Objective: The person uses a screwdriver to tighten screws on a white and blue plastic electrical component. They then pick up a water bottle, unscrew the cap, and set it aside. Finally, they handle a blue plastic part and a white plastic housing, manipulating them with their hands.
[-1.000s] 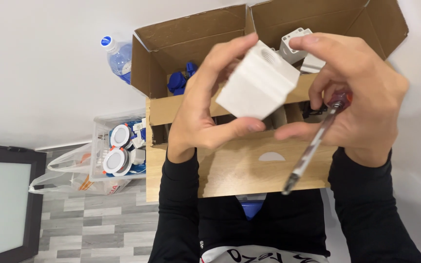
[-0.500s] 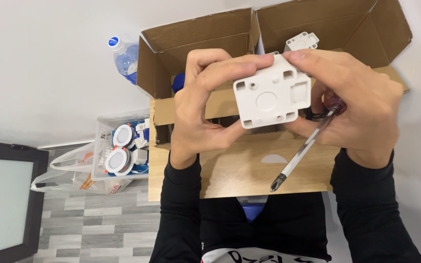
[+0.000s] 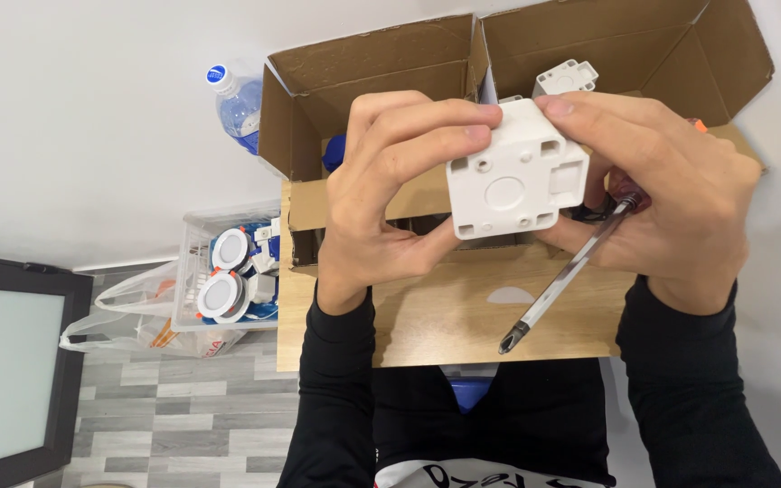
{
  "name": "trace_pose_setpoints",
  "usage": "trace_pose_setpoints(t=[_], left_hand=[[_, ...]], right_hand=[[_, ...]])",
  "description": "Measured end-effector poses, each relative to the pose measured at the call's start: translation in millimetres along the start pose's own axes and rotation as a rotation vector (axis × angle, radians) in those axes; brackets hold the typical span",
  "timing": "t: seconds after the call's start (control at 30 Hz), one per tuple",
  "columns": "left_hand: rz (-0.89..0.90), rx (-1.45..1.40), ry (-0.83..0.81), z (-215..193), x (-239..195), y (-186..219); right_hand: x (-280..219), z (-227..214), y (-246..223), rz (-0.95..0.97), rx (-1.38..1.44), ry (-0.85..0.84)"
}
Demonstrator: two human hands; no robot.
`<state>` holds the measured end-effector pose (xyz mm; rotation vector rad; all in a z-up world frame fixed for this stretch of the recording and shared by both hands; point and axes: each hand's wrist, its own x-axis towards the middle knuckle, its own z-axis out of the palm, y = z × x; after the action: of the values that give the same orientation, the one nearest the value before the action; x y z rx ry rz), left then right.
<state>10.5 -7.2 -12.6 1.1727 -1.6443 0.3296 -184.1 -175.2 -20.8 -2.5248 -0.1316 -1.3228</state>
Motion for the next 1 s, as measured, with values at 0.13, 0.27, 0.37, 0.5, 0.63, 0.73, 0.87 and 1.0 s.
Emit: trace_pose_setpoints(t=[0.13, 0.27, 0.37, 0.5, 0.63, 0.73, 0.87, 1.0], left_hand=[[0.011, 0.008, 0.007, 0.5, -0.1, 0.1], [0.024, 0.014, 0.01, 1.1, -0.5, -1.5], [0.014, 0.01, 0.005, 0.6, -0.4, -0.5], [0.003, 0.009, 0.014, 1.3, -0.3, 0.2], [0.007, 0.012, 0.001, -0.2, 1.0, -1.2], [0.003, 0.028, -0.015, -1.6, 1.6, 0.1], [-0.003, 0.071, -0.031, -7.1, -1.4, 0.0], [-0.061, 0.069, -0.027, -7.7, -21.6, 0.4]], right_hand=[[-1.0, 0.5, 0.9, 0.004, -0.001, 0.005], [-0.2, 0.8, -0.3, 0.001, -0.02, 0.006], [-1.5, 1.3, 1.1, -0.001, -0.052, 0.01], [-2.0, 1.6, 1.7, 0.003, -0.011, 0.008], [-2.2, -0.4, 3.2, 0.002, -0.047, -0.013], [-1.6, -1.8, 6.1, -0.037, -0.1, -0.03], [-2.5, -18.6, 5.3, -0.005, -0.071, -0.157], [-50.0, -36.4, 4.4, 0.092, -0.039, -0.263]])
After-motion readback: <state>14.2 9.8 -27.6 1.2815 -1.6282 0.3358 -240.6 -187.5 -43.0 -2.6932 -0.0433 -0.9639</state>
